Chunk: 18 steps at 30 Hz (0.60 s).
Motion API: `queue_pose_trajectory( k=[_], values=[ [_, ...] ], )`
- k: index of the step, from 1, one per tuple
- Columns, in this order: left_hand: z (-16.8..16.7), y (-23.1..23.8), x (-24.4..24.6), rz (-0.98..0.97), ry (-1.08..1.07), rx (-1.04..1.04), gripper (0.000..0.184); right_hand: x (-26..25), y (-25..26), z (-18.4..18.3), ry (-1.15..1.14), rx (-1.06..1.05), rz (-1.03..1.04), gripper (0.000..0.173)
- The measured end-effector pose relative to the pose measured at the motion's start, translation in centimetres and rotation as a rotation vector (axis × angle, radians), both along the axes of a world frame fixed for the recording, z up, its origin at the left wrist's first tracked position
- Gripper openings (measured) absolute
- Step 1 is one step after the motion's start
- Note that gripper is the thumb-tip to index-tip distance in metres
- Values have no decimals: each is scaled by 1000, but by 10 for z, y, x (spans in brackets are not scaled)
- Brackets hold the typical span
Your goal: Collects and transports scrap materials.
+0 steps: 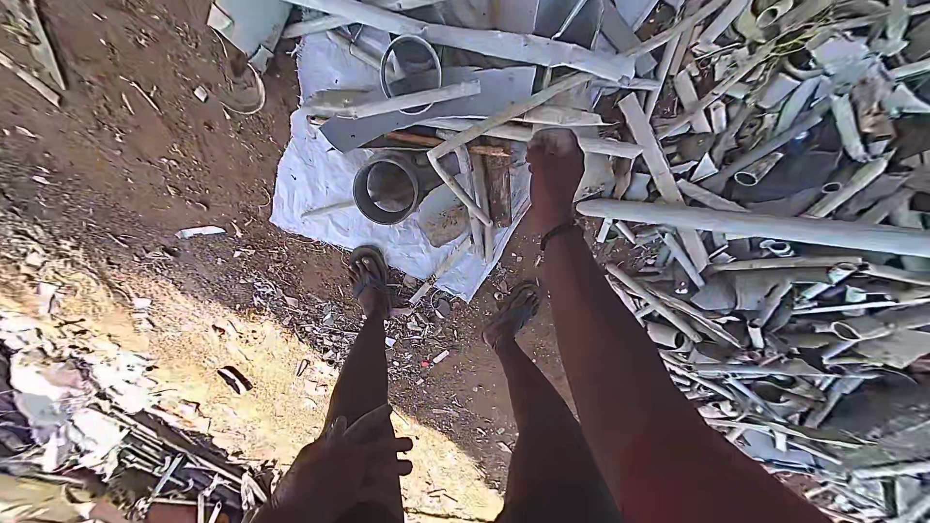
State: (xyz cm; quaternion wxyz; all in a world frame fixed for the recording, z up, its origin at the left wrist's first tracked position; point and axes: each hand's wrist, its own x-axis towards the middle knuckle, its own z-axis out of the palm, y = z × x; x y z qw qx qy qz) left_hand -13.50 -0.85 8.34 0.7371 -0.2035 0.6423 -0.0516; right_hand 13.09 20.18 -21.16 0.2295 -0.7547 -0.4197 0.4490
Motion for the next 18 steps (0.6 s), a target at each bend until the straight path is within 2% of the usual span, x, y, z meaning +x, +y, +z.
queue_pose_trajectory(
  k=[3,5,6,7,8,9,11,13,14,15,17,18],
  values=[
    [0,-14,-24,76,76,-15,64,15,-97,-63,44,-245,-135,27],
    [-6,-18,-31,108,178,-37,57,9,-166,-79,55,-393,-84,29],
    [-10,-14,-34,95,185,-55,58,-7,-180,-60,18,-520,-44,33],
    [-12,-11,-36,61,173,-76,62,-26,-162,-22,89,-938,-43,39],
    [-15,-6,-35,28,182,-104,63,-48,-158,-1,87,-1120,-124,41],
    [-17,3,-32,-2,214,-140,61,-64,-162,6,59,-1177,-202,41],
    [-25,14,-26,-42,295,-209,53,-71,-183,-10,57,-1221,-208,44],
    [-34,25,-20,-103,345,-265,46,-52,-234,-74,89,-1147,-100,52],
    [-38,28,-18,-151,343,-272,45,-54,-286,-125,-40,-870,-191,54],
    [-40,29,-18,-198,329,-266,47,-52,-311,-167,13,-815,-293,58],
    [-42,35,-14,-235,326,-274,49,-54,-318,-205,198,-832,-520,60],
    [-43,38,-10,-240,344,-278,46,-59,-310,-207,246,-863,-610,56]
  ],
)
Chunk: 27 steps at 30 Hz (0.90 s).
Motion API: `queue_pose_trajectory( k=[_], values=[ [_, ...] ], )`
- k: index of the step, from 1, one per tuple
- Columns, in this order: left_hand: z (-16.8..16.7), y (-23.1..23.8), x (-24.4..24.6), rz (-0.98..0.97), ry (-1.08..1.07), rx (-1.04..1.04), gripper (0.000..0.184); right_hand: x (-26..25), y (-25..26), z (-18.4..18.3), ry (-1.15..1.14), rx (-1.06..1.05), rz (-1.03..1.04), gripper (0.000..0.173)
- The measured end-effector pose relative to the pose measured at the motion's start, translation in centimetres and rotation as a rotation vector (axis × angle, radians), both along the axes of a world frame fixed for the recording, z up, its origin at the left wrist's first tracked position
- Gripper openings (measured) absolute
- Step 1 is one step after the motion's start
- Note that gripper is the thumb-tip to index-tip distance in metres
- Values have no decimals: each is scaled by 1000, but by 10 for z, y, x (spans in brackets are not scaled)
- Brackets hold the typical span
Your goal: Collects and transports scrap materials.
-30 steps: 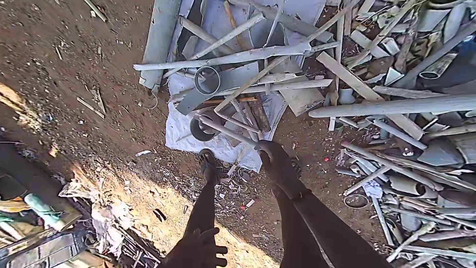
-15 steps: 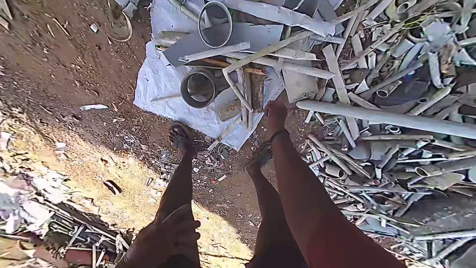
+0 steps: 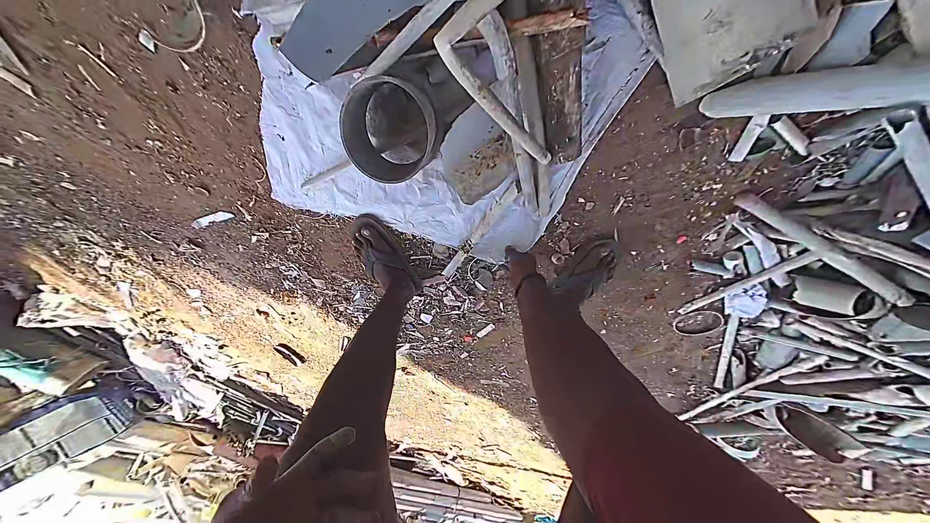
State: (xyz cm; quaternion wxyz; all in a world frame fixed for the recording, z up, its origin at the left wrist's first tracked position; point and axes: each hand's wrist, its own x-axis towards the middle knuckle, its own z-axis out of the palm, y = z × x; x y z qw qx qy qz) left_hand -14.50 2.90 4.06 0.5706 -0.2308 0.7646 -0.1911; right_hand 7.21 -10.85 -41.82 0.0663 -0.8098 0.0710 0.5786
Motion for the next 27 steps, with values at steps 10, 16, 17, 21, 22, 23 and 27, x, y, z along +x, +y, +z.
queue_pose_trajectory(
  k=[10,16,17,21,22,23,27],
  values=[
    [19,-26,-11,132,-321,122,50,20,97,124,163,193,-205,34],
    [-85,-77,-42,223,-323,631,48,27,140,226,144,130,-149,24],
    [-105,-64,-43,194,-179,652,48,28,142,239,139,131,-137,23],
    [-189,-26,-73,262,163,667,71,35,139,268,119,185,-167,10],
    [-207,-19,-82,288,169,674,80,36,140,272,122,199,-177,8],
    [-224,-12,-89,325,171,683,86,37,140,276,124,206,-174,6],
    [-273,24,-111,481,344,759,92,42,144,283,130,238,-140,10]
  ],
)
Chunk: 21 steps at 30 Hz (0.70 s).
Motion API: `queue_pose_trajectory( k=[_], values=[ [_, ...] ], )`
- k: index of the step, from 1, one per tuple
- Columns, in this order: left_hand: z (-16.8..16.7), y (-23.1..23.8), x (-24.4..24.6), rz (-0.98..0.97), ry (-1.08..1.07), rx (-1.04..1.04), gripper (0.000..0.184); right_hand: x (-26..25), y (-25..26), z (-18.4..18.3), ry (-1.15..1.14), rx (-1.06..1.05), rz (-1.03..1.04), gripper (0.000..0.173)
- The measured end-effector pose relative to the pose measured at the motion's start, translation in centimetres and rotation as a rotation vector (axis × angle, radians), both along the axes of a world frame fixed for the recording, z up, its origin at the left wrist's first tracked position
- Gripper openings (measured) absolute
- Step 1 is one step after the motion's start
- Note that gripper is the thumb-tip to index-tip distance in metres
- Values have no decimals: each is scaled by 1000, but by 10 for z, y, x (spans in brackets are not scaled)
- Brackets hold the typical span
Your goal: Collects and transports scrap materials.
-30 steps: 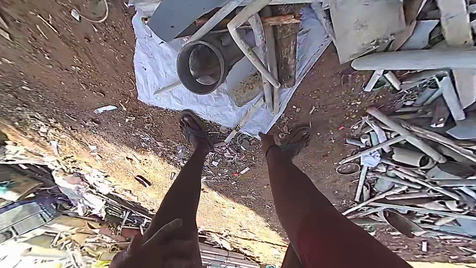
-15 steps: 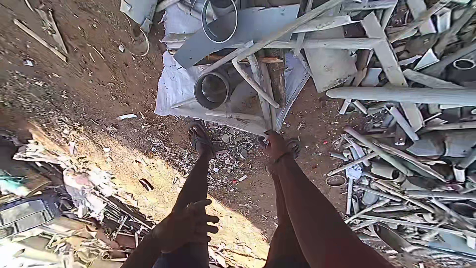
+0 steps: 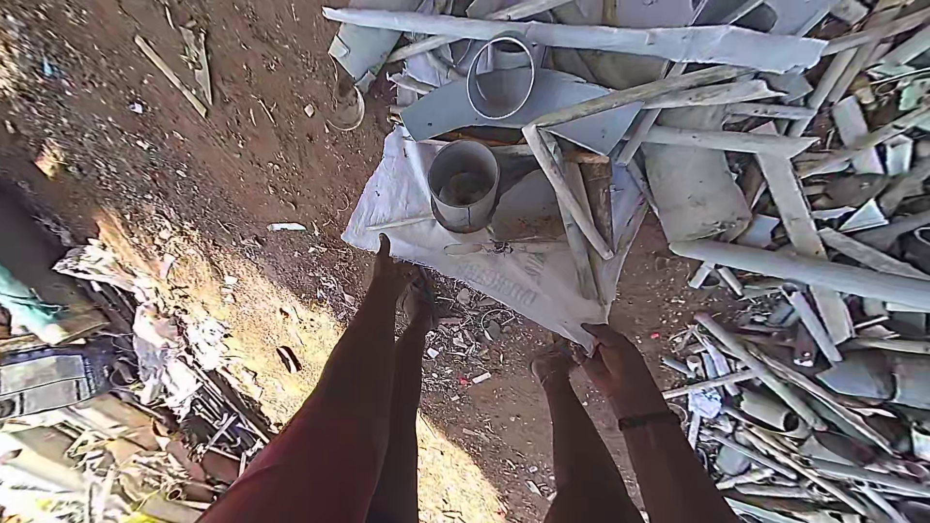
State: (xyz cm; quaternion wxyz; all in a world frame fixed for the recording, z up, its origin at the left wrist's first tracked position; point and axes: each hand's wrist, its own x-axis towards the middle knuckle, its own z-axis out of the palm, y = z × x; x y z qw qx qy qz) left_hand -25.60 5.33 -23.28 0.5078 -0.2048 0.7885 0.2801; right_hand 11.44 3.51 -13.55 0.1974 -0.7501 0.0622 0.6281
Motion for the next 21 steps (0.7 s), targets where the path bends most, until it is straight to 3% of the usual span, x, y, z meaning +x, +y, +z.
queue_pose_trajectory(
  k=[3,7,9,11,14,17,18,21],
  values=[
    [-42,14,-32,74,104,106,76,4,-4,3,7,15,31,15],
    [-52,31,-60,-94,213,28,26,1,-3,12,-73,-7,103,9],
    [-34,31,-67,-211,190,0,19,-1,-4,17,-142,-25,200,8],
    [-15,30,-70,-328,190,21,14,-6,-1,22,-246,-23,439,14],
    [51,41,-63,-516,102,77,15,-21,7,41,-478,-11,846,26],
    [113,67,-48,-662,32,205,12,-50,36,75,-577,-23,1046,64],
    [131,77,-43,-724,-2,235,13,-60,47,87,-595,-11,1097,62],
    [170,106,-28,-1003,-88,331,20,-74,69,110,-577,108,1226,36]
  ],
)
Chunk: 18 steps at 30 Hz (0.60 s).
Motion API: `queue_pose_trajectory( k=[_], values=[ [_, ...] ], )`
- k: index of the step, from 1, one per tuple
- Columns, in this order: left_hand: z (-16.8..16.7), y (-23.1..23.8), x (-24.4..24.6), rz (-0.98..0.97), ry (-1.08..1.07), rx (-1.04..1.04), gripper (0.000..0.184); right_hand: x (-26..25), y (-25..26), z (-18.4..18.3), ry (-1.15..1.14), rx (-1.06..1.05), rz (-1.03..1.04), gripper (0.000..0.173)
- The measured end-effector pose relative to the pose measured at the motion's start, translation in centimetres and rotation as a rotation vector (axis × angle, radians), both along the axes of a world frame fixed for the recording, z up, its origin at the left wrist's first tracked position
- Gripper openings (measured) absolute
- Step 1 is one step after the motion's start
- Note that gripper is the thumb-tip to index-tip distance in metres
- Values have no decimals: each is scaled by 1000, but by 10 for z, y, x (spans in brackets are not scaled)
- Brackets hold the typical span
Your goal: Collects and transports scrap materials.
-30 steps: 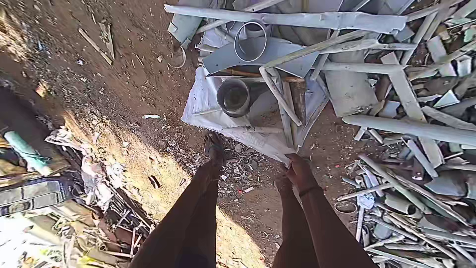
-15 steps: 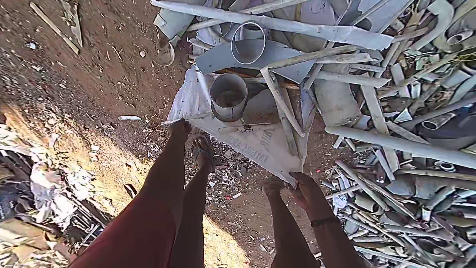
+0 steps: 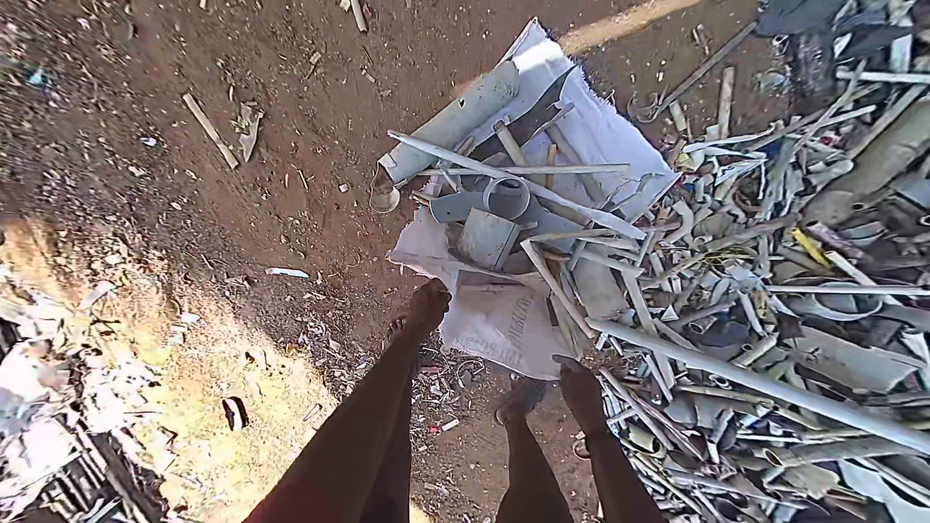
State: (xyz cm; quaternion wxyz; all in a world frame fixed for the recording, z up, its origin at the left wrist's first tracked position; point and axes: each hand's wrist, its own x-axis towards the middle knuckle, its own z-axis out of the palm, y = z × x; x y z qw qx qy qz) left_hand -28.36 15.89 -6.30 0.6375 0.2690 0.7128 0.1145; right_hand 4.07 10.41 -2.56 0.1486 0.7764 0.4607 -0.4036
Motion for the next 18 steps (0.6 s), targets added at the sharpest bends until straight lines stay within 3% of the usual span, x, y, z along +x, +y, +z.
queue_pose_trajectory(
  k=[5,8,9,11,13,18],
  values=[
    [27,42,27,-407,18,112,26,-34,52,29,123,-27,-58,31],
    [33,52,47,-560,29,104,23,-62,85,32,175,-42,96,32],
    [31,49,55,-603,27,92,22,-69,92,31,171,-70,188,36],
    [29,44,69,-667,29,62,22,-82,97,21,172,-131,156,62],
    [28,56,73,-712,50,44,27,-106,121,15,133,-253,199,75],
    [32,55,87,-806,55,-72,31,-121,136,-6,159,-373,210,82]
  ],
)
